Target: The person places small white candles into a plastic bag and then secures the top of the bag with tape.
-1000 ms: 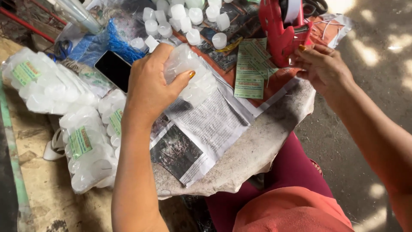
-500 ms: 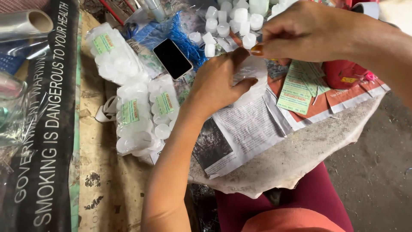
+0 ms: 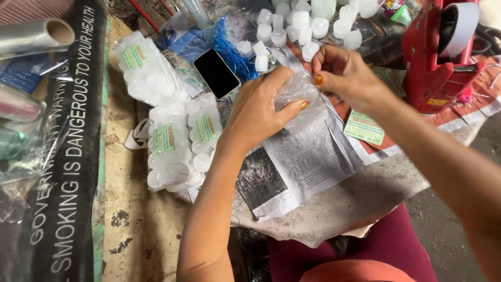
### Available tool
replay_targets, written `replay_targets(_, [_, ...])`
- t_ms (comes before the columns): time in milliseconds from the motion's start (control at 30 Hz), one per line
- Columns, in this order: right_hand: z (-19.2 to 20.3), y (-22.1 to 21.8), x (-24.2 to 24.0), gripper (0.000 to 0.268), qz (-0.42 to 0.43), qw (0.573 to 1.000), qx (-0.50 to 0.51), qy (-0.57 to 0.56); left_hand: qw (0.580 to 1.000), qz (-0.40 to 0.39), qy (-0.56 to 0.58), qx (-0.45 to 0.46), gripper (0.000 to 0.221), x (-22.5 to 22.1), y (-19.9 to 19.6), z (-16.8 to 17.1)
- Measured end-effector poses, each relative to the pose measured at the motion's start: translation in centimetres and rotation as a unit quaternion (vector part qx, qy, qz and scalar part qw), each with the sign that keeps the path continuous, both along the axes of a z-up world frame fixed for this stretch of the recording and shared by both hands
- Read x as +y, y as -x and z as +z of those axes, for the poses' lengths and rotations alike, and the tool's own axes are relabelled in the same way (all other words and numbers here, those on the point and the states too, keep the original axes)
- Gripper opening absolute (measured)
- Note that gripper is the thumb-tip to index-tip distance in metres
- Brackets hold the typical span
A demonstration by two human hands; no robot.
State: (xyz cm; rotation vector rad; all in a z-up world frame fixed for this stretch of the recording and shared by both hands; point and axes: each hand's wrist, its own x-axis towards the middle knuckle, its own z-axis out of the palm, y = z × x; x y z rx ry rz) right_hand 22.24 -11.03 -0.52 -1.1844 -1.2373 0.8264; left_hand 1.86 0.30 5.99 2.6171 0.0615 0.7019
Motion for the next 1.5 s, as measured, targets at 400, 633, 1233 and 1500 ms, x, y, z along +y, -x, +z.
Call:
replay_targets(400, [3.1,5.4,-3.1,0.027,-0.205,0.870,-0.350,-0.279,0.990,0.032,0.132,0.036,0.062,-1.7,0.0,1.6])
replay_targets(633, [5.1,4.2,-4.0,0.034,-0.161,0.871,-0.412,-0.215,0.995,0.010,0.090,0.036,0.086,-1.6,-0.5,-0.1])
replay_targets(1233, [0.8,5.6,-3.7,0.052,-0.084,0.962,0.210,-0.152,0.785,0.058,0.538,-0.300,0.049,-4.4,3.5,-13.3])
replay_targets(1500, [2.6,3.8,-4.3,0.034,-0.035,0.991,-0.052,-0.119,0.930,0.121,0.310,-0.156,0.113,-3.7,4.0,-5.6])
